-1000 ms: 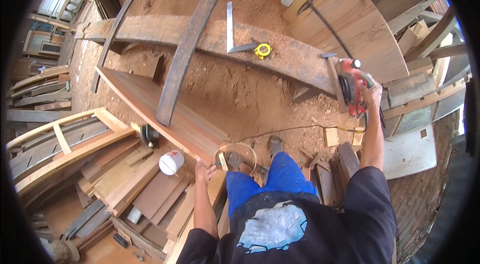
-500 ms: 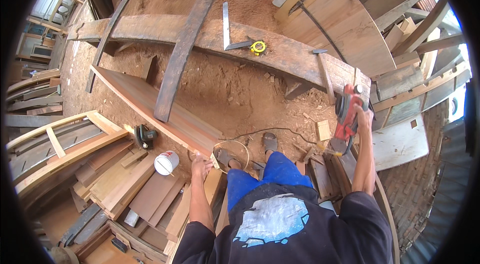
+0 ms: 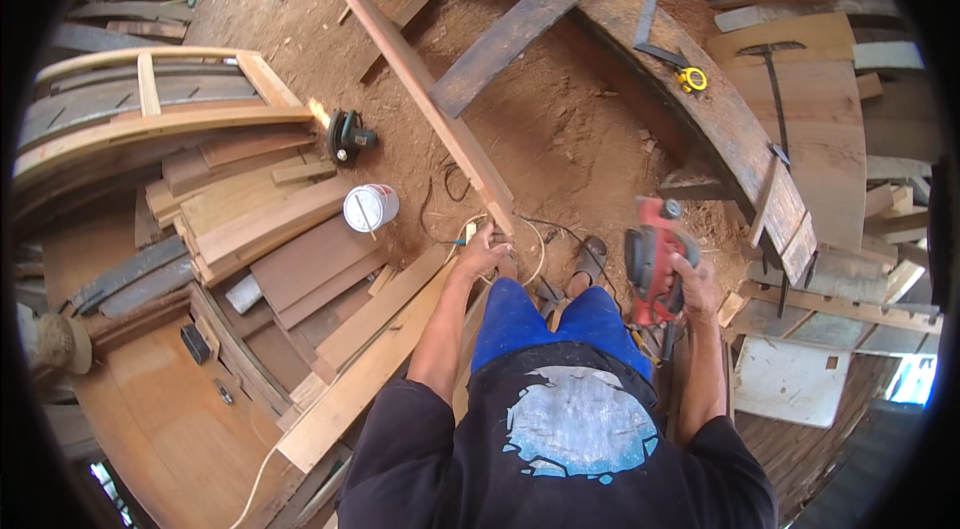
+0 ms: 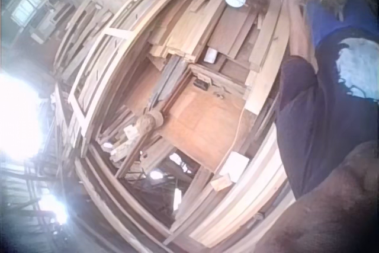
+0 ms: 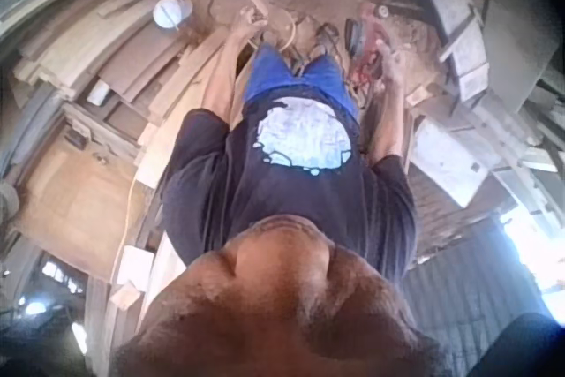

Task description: The person measures a large wooden board with a tape measure, checks the edges of a smaller wooden strip with a square, and then sands the edge of the strip using an electric sander.

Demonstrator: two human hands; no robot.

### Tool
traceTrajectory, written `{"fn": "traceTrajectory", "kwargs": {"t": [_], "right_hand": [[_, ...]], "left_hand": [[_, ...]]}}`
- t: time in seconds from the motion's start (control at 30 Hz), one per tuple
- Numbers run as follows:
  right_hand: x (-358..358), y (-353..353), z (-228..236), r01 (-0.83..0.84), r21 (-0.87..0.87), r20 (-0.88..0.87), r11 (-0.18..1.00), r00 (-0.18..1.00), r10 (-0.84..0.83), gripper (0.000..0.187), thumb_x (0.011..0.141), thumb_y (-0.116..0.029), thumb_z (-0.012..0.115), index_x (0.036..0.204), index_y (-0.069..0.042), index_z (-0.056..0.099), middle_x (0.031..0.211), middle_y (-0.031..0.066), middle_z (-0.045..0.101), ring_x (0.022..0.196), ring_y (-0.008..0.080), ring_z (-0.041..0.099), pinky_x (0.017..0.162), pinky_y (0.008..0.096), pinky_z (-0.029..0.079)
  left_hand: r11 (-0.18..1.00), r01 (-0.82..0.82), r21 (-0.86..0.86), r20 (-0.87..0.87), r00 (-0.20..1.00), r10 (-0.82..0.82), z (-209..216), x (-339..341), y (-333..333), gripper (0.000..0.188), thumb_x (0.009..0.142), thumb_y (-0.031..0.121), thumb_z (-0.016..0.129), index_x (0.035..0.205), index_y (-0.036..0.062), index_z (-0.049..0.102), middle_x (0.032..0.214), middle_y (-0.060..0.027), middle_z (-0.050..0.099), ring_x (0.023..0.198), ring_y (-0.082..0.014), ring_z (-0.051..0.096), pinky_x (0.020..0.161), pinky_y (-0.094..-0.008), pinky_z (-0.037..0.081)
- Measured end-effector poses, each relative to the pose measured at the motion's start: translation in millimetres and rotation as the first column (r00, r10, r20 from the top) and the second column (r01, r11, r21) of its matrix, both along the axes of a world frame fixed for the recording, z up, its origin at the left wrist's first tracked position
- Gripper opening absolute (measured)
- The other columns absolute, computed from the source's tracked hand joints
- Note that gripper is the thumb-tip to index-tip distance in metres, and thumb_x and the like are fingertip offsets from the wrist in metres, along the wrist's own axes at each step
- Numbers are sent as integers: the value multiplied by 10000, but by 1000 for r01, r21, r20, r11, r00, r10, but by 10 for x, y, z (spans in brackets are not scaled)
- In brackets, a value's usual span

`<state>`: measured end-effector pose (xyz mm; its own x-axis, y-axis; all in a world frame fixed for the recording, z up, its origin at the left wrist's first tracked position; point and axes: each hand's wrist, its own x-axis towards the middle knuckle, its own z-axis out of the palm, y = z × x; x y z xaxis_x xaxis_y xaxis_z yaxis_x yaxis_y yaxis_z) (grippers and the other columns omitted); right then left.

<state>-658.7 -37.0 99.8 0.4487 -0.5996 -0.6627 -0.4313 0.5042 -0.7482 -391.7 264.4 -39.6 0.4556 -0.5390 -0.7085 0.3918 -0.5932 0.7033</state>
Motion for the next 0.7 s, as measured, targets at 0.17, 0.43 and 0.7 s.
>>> {"fn": "traceTrajectory", "kwargs": {"t": [0.17, 0.43, 0.7], "right_hand": [[844, 376, 42, -322, -53, 59, 945, 944, 325, 350, 913, -393, 615, 970, -48, 606, 700, 8, 579, 557, 86, 544, 493, 246, 451], [1535, 1044, 202, -627, -255, 133, 736, 731, 669, 496, 934, -462, 514, 1092, 6, 555, 712, 28, 562, 606, 112, 547, 533, 286, 455], [1477, 1394, 148, -724, -263, 61, 638, 648, 760, 648, 921, -564, 493, 1156, 38, 538, 669, 90, 554, 595, 191, 564, 558, 351, 451]], "left_hand": [[997, 66, 51, 172, 982, -74, -373, -81, 87, 641, 919, -17, 544, 1513, 73, 319, 1290, -126, 600, 1131, -180, 588, 953, -287, 461], [948, -262, -182, 59, 959, 277, -1026, -313, 300, 679, 862, -30, 478, 1495, 204, 395, 1197, -95, 657, 961, -152, 621, 863, -266, 481], [839, -369, -400, 22, 911, 411, -619, -401, 194, 450, 905, -60, 488, 1299, 108, 626, 1118, -15, 689, 932, -106, 625, 849, -262, 493]]}}
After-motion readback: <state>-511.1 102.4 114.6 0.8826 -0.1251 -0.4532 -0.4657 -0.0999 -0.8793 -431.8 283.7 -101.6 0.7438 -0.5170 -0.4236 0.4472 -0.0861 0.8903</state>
